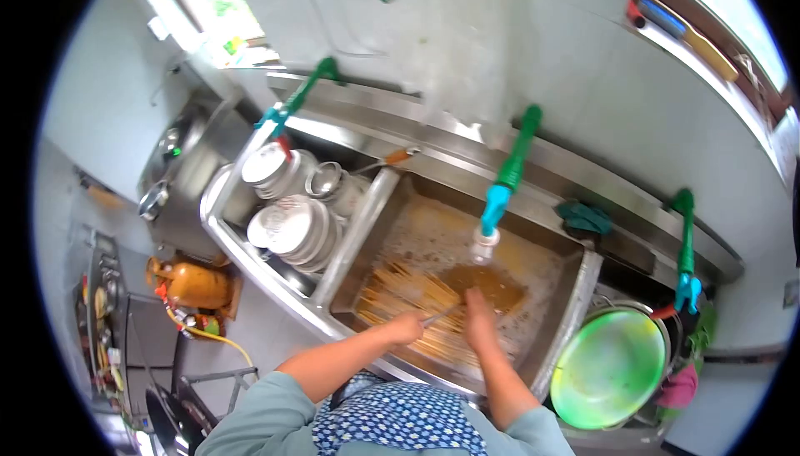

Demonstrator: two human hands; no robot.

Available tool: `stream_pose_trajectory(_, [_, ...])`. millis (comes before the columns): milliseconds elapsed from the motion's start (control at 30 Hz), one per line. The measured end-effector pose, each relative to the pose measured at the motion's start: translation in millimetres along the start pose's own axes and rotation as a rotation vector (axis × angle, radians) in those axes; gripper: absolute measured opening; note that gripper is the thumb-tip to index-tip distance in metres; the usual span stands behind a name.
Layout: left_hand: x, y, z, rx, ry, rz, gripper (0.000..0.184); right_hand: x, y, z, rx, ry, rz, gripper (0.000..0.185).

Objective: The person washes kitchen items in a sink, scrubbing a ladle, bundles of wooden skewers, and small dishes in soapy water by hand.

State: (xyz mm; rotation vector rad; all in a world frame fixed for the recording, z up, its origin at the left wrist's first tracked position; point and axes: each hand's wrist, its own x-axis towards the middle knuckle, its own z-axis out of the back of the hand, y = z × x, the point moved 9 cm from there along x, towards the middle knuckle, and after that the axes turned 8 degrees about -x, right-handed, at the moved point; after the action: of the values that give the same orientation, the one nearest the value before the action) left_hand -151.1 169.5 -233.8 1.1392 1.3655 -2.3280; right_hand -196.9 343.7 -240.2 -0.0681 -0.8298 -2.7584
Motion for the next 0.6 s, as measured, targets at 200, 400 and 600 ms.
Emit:
stream_pose_trajectory(200, [-110.6,-29.4,86.3,0.241,-0.110,-0.168,0.024,-4.8,-14.6,49.7,0.197,-0.016,-0.141,0.039])
stream_pose_trajectory(400, [-161.2,3.2,160.1,-0.575,-0.330,-0.050,0.025,-26.0,-43.3,17.7,0.302,0.085,-0.232,0.034])
stream_pose_trajectory(600, [-119.0,-7.5,262.1,0.184,-0.721,-0.163,0.032,-13.7,-48.7,2.9,0.168,0.069,-0.300,0.035])
